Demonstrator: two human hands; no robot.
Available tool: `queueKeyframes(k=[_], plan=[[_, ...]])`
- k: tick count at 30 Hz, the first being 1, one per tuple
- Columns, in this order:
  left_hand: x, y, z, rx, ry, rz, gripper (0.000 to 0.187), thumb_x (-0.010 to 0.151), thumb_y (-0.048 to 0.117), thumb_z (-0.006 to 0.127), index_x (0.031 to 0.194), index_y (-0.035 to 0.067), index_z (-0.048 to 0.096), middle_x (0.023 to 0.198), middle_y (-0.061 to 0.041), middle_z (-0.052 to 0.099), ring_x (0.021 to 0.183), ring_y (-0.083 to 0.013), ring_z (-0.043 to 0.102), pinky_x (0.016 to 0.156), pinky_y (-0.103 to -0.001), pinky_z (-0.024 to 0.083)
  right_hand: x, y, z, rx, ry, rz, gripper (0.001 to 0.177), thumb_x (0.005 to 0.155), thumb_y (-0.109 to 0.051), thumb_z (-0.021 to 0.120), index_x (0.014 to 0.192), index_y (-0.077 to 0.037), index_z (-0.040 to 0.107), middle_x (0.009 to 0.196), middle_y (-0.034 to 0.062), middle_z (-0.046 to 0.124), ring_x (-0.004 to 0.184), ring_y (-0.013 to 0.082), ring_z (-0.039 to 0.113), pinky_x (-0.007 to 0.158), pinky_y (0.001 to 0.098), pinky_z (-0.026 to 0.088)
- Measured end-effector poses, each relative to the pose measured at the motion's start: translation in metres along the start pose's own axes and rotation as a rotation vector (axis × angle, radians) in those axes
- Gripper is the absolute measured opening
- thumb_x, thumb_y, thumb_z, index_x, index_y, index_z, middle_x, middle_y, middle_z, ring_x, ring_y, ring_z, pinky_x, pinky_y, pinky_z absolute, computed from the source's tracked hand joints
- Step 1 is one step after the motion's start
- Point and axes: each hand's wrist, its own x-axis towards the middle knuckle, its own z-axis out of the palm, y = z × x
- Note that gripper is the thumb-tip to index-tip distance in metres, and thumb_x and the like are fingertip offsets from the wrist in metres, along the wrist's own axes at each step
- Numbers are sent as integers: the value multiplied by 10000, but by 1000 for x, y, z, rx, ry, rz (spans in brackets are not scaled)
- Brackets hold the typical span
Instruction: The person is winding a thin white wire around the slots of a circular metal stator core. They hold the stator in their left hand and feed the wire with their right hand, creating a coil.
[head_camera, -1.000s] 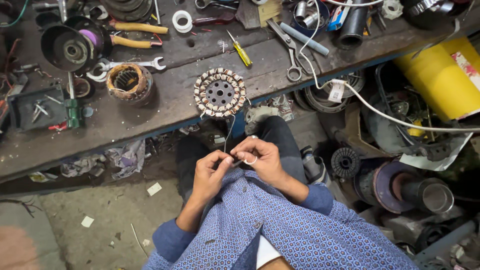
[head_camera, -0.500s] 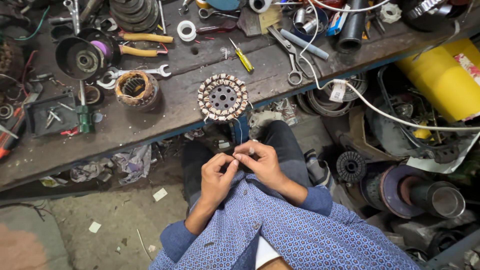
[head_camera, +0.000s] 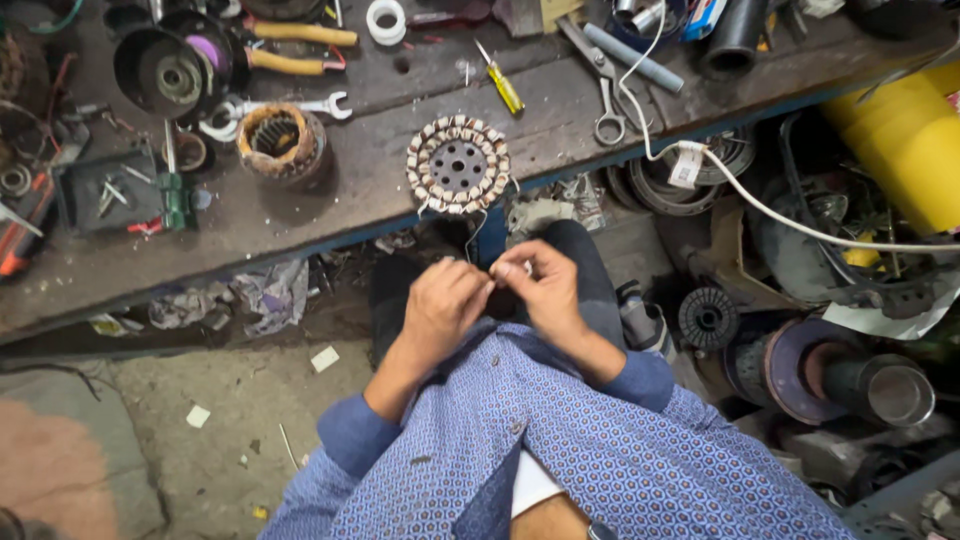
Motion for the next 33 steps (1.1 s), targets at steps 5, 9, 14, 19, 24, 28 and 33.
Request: queueKeyframes(k=[5,9,14,19,24,28,33], plan=[[23,-14,-15,145,223,20,268,849,137,815,1081,71,697,1048,-91,635,977,-313,600,835,-425,485,22,-25,-14,-144,145,-198,66,981,10,713,1031,4,670,975,66,726,897,126,674,838,266,560],[42,-27,-15,317,157,42,339,888,94,787,1222,133,746,1109,-62,618,1054,-275,566,867,-412,447,45,-42,-12,-144,112,-329,106,988,50,709,1067,9,650,1044,64,713,982,132,692,903,261,554],[50,-36,-13,328,119,109,281,873,106,764,1148,160,756,1058,-41,601,1038,-258,563,859,-420,441,78,-46,-4,-172,1,-320,91,999,59,723,1062,20,671,1022,57,704,958,111,676,882,253,549],[43,-43,-13,290,157,181,259,897,94,727,1149,146,750,1066,-30,603,1042,-238,584,881,-412,446,87,-46,7,-310,-90,-373,85,1007,79,721,1062,23,688,1003,61,686,928,119,650,846,261,528],[40,-45,-13,328,176,225,262,888,102,697,1145,121,742,1090,-45,609,1067,-253,588,926,-418,470,95,-62,10,-532,-203,-462,122,964,94,691,1059,18,687,971,85,734,889,155,702,830,288,557],[38,-49,-12,312,194,239,285,878,102,694,1159,112,746,1107,-49,609,1086,-263,592,927,-429,471,103,-75,6,-599,-313,-465,69,997,50,684,1055,16,669,960,90,723,882,173,710,807,288,549],[31,-52,-5,314,245,242,300,879,110,717,1177,113,741,1134,-58,601,1100,-271,586,945,-446,473,109,-81,8,-640,-344,-427,75,978,10,724,1033,12,674,919,84,704,832,164,678,764,282,521]])
